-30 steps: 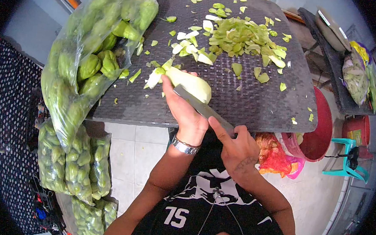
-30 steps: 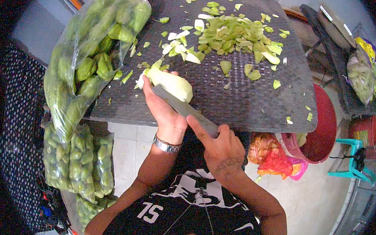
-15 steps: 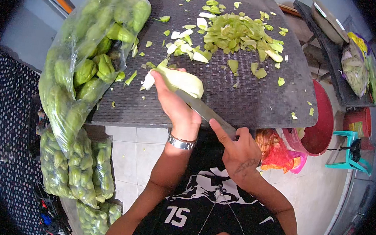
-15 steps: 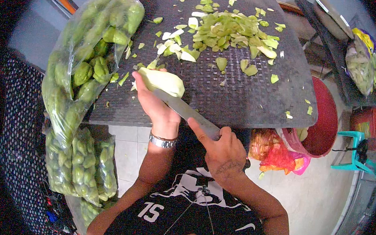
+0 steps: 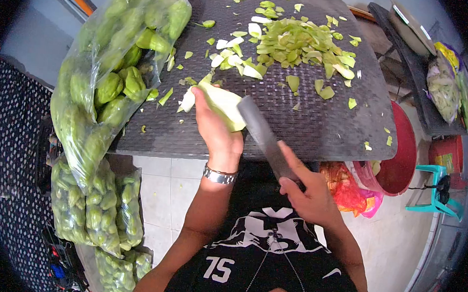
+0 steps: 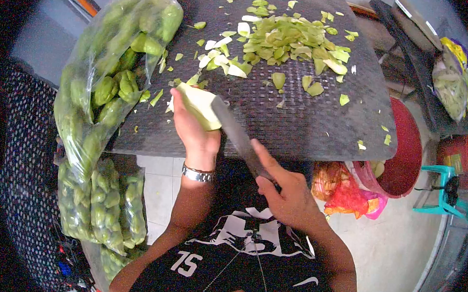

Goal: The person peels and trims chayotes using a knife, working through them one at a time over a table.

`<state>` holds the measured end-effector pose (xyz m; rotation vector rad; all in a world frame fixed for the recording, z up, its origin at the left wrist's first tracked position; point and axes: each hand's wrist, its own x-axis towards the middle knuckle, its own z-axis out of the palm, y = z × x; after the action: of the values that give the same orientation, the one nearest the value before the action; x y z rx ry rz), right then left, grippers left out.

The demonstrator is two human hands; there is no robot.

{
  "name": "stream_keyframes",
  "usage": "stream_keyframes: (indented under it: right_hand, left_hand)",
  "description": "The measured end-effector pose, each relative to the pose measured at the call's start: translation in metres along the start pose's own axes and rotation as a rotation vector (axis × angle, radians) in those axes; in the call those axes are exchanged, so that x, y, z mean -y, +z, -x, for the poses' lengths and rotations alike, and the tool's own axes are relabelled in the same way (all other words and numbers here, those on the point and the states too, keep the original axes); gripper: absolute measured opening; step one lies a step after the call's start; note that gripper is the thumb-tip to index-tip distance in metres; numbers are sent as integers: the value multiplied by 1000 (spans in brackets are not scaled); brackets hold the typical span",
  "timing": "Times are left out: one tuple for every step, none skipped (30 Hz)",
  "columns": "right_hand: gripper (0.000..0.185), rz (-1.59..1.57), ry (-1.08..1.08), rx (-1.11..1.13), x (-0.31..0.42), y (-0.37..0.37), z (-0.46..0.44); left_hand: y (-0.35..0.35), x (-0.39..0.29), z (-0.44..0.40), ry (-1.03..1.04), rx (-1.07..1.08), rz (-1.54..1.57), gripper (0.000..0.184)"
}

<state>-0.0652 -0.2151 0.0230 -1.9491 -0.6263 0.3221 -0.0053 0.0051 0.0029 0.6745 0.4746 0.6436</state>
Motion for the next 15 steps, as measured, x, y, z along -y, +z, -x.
stream_keyframes:
  right_hand:
    - [63, -62, 130, 33, 14, -11, 2]
    - [61, -124, 265, 66, 22, -17, 4]
    - [60, -127, 245, 41, 20, -18, 4]
    - [60, -129, 220, 14, 17, -18, 1]
    - [59, -130, 188, -15, 15, -19, -3]
    - [59, -127, 293, 11, 22, -23, -5]
    - [59, -124, 285, 29, 23, -23, -8]
    - [59, -120, 280, 47, 23, -25, -9]
    - [59, -118, 281, 67, 22, -25, -8]
    - [59, -106, 267, 54, 21, -23, -7]
    - [59, -93, 250, 42, 18, -20, -7]
    - [59, -81, 232, 29, 15, -18, -7]
    - [59, -74, 220, 22, 12, -16, -7]
    - [59, -67, 209, 14, 10, -16, -6]
    - [60, -62, 199, 4, 8, -14, -5]
  left_hand:
    - [0, -4, -1, -54, 24, 20, 47]
    - [-1, -7, -1, -111, 47, 38, 47]
    - [-3, -9, 0, -171, 70, 55, 46]
    - [-4, -7, -2, -267, 80, 109, 46]
    - [-5, -8, -2, -284, 123, 79, 47]
    - [-6, -11, 0, -299, 166, 48, 47]
    - [-5, -14, 1, -313, 208, 17, 48]
    - [-1, -13, 2, -330, 150, 32, 47]
    - [2, -14, 4, -315, 152, 30, 47]
    - [3, -14, 6, -302, 153, 27, 47]
    - [4, -14, 6, -287, 155, 25, 47]
    - [5, -14, 7, -271, 170, 3, 47]
    - [5, -13, 7, -256, 185, -19, 48]
    - [5, -13, 8, -242, 199, -41, 48]
    - [6, -13, 9, -236, 197, -57, 48]
